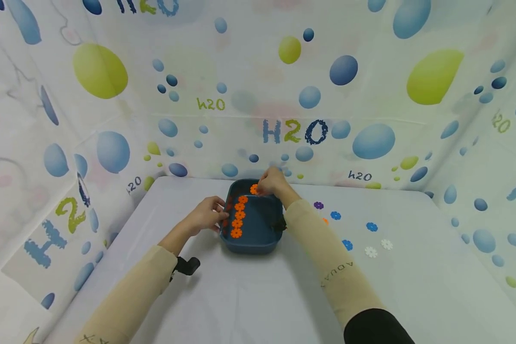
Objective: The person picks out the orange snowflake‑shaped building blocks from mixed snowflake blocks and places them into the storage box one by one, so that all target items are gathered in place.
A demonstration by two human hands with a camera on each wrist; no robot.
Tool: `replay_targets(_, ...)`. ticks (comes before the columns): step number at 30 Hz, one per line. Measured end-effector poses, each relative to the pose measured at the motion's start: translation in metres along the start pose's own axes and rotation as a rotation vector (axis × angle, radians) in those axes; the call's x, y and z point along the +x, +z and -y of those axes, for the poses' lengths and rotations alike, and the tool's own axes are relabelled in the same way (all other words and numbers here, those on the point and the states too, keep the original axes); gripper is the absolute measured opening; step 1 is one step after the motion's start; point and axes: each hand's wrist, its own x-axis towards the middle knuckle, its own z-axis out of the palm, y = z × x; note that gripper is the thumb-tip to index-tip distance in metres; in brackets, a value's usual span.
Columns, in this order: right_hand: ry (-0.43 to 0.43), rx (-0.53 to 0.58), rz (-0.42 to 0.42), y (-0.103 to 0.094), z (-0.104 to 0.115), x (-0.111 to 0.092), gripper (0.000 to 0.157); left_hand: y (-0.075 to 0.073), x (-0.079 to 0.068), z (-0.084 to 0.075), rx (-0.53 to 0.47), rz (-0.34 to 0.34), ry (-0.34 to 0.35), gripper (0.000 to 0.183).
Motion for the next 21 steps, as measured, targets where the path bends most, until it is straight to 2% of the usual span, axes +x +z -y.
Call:
replay_targets(6, 0.050, 0.033, -0.044, 0.011, -0.004, 0.013, 0.020, 0.000, 0.002, 0.000, 0.002, -0.004, 0.009, 0.041)
replay_targets(8, 0.061, 0.013, -0.048, 0.015, -0.006, 0.016, 0.019, 0.000, 0.002, -0.001, -0.003, -0.005, 0.014, 0.040)
replay_targets(13, 0.099, -0.188, -0.059, 0.027, -0.020, 0.030, 0.019, 0.002, -0.002, 0.000, -0.011, 0.006, 0.019, 0.040)
replay_targets(15, 0.133, -0.197, -0.064, 0.033, -0.025, 0.034, 0.032, 0.002, -0.003, 0.000, -0.009, 0.002, 0.012, 0.040)
replay_targets(19, 0.209, -0.064, -0.100, 0.041, -0.027, 0.031, 0.060, 0.002, -0.004, 0.000, -0.006, -0.005, 0.007, 0.039)
replay_targets(21, 0.219, -0.013, -0.119, 0.042, -0.025, 0.028, 0.069, 0.002, -0.004, 0.000, -0.008, -0.007, 0.002, 0.040)
